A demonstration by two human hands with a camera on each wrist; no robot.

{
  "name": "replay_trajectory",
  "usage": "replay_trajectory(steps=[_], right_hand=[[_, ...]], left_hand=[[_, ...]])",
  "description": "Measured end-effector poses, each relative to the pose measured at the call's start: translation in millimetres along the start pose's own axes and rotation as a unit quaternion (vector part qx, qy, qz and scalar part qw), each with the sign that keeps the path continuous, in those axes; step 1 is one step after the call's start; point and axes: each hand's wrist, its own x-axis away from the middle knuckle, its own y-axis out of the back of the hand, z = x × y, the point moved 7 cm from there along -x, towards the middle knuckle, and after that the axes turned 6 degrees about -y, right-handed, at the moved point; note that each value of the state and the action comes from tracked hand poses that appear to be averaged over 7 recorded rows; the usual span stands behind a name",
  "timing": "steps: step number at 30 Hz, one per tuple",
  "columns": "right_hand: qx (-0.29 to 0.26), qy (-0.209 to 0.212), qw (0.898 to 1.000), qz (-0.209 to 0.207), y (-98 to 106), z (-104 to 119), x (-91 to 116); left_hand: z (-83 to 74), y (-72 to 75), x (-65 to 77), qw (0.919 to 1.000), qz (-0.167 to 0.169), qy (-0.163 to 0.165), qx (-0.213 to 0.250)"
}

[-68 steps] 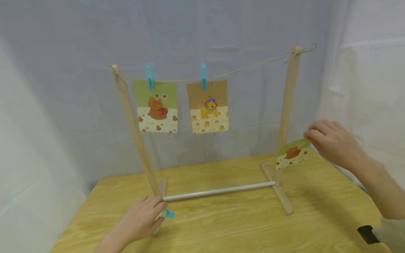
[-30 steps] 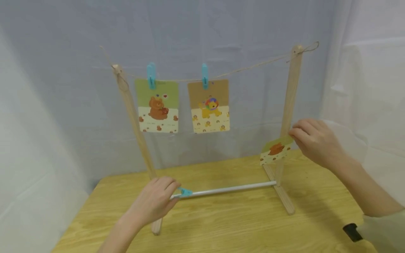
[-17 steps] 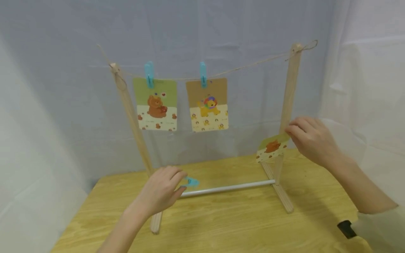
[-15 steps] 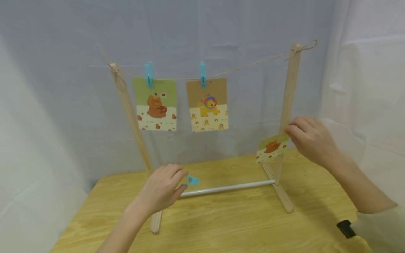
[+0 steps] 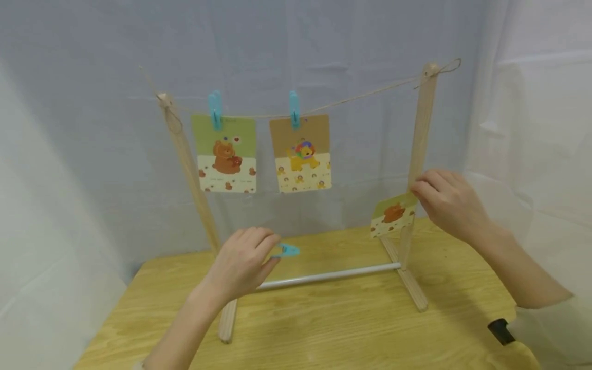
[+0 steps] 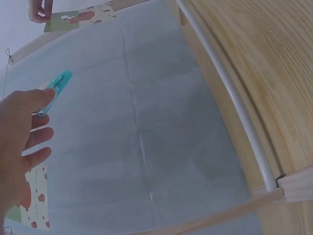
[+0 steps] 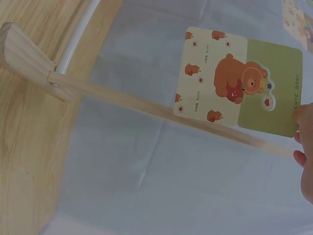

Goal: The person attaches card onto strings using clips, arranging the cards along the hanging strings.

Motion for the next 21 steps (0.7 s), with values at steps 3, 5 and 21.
replay_trajectory(steps=[3,5,21], right_hand=[[0.004,0.000,1.000,-0.004,0,-2,-1],[0.006,-0.002,1.000,-0.003,0,-3,-2],[0.008,0.009,1.000,-0.003,-6,-3,-15]], left_hand=[[-0.2,-0.8,-4.6,1.0000,-0.001,-0.001,-0.002],[-0.4,-1.3,-7.5,1.0000,-0.004,-0.004,-0.006],[10.2,-1.0,-32.7,0.9993,-0.027,-0.018,-0.018]])
